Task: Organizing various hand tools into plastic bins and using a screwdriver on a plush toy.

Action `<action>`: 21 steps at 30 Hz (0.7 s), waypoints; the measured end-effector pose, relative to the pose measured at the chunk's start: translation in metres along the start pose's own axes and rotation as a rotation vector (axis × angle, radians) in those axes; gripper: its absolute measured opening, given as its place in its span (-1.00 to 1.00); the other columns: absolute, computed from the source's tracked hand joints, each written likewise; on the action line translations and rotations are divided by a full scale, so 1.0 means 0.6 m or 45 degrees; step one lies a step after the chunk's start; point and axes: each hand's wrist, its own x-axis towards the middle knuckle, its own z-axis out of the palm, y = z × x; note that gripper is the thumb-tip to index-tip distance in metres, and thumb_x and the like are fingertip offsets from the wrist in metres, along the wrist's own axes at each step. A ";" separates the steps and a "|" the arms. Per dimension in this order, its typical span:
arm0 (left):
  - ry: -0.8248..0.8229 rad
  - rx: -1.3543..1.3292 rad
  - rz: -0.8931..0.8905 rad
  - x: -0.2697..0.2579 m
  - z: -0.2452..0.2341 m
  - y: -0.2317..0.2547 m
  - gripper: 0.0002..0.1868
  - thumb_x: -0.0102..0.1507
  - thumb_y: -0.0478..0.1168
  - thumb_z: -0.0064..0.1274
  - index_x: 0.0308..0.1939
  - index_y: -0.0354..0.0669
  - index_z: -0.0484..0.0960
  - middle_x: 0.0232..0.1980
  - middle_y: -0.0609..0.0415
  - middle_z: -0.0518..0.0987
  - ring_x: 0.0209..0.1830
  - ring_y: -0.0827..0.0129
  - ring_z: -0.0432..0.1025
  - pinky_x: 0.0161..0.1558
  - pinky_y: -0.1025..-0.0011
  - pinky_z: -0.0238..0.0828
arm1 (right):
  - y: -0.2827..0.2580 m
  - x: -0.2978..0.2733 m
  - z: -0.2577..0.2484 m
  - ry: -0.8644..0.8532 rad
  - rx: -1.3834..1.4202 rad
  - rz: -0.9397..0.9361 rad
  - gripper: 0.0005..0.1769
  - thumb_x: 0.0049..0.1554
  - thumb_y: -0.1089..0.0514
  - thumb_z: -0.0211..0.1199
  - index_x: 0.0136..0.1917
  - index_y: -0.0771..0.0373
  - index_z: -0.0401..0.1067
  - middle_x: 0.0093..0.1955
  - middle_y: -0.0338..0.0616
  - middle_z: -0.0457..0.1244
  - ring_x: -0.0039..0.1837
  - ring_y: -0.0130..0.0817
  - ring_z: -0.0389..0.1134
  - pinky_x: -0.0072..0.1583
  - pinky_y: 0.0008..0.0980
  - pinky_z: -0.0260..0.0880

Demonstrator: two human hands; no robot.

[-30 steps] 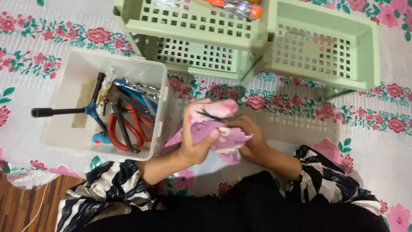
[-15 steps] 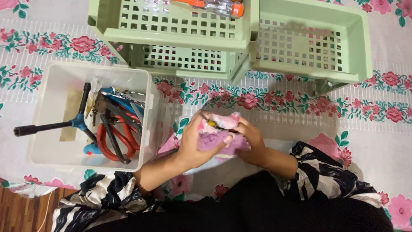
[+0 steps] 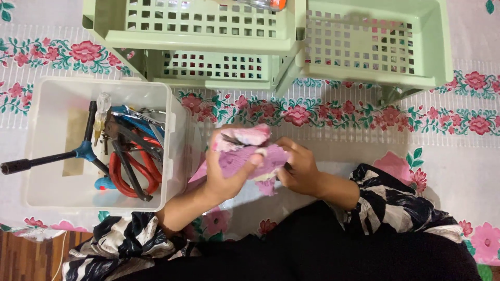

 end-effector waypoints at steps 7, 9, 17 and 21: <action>-0.286 0.505 -0.038 0.013 0.017 0.021 -0.46 0.19 -0.14 0.38 0.11 -0.25 0.45 0.03 -0.03 0.58 0.02 0.33 0.51 0.15 0.38 0.45 | 0.024 -0.029 0.003 0.172 0.100 -0.017 -0.62 -0.06 0.33 0.40 0.04 0.40 0.41 -0.04 0.00 0.34 -0.05 -0.21 0.44 0.00 -0.29 0.47; -0.305 0.574 0.057 0.019 0.020 0.028 -0.47 0.16 -0.15 0.41 0.06 -0.24 0.45 0.00 -0.05 0.52 0.00 0.28 0.47 0.12 0.38 0.44 | 0.022 -0.026 0.000 0.196 0.118 -0.031 -0.61 -0.04 0.28 0.49 0.02 0.38 0.41 -0.07 -0.03 0.35 -0.06 -0.23 0.45 -0.01 -0.31 0.46; -0.258 0.335 0.113 0.019 0.012 0.029 -0.58 0.31 -0.24 0.22 0.16 -0.26 0.43 0.15 -0.07 0.65 0.10 0.30 0.59 0.20 0.36 0.51 | 0.007 -0.014 -0.005 0.221 -0.022 -0.151 -0.83 0.14 0.35 0.26 0.04 0.37 0.45 0.17 0.11 0.25 0.16 -0.20 0.31 0.17 -0.33 0.36; -0.216 0.482 0.049 0.016 0.012 0.023 -0.66 0.29 -0.28 0.25 0.06 -0.25 0.47 -0.05 0.01 0.71 -0.09 0.37 0.63 0.04 0.40 0.56 | -0.031 0.014 -0.033 0.398 0.088 -0.061 -0.84 0.32 0.26 0.12 0.15 0.32 0.41 0.24 0.04 0.19 0.17 -0.34 0.29 0.22 -0.39 0.36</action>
